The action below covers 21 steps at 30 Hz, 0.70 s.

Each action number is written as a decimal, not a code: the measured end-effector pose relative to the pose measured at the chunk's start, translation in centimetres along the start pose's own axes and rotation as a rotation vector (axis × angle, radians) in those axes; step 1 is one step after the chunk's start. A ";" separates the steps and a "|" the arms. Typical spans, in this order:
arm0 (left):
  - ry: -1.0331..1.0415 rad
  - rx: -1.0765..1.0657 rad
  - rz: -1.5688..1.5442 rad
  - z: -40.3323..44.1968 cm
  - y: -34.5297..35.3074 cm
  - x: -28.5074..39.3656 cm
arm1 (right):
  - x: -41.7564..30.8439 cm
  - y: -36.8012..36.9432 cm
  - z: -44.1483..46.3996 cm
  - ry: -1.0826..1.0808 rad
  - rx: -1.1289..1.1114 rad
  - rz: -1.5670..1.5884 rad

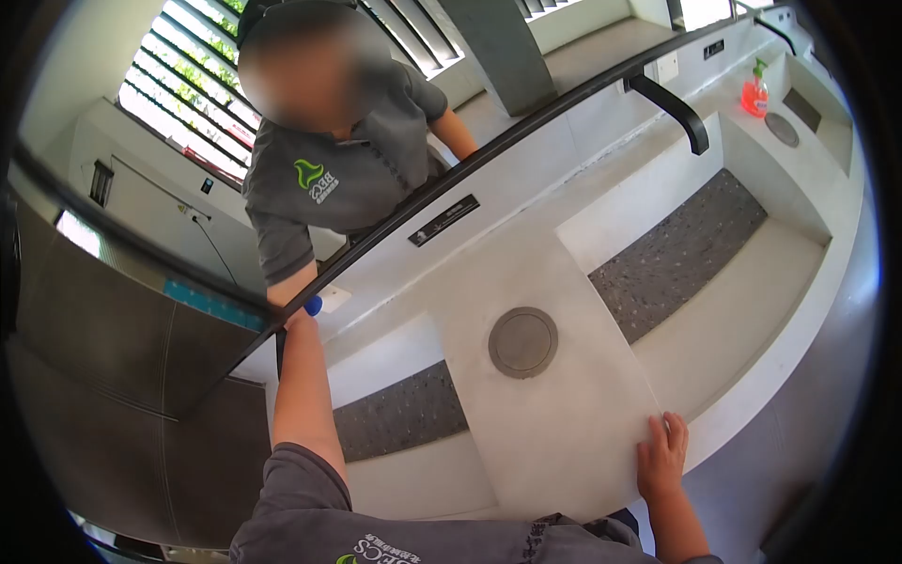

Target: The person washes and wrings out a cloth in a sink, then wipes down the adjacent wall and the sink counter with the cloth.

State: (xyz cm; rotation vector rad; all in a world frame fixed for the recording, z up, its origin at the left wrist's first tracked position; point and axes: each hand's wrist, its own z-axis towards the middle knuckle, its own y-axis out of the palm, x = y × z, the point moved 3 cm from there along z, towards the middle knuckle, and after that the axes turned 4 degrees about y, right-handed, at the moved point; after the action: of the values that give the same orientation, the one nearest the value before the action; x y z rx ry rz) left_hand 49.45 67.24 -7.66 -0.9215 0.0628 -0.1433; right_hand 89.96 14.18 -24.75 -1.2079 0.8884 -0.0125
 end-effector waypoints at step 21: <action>0.767 -0.061 -0.053 -5.7 7.6 29.0 | 5.4 -0.3 3.0 0.116 0.104 0.004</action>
State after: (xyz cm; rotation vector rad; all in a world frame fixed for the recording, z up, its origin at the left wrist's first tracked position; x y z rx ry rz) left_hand 78.19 62.87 -16.94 -0.8858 0.7557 -0.5408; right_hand 95.48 13.99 -27.42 -1.1172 0.9803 -0.1251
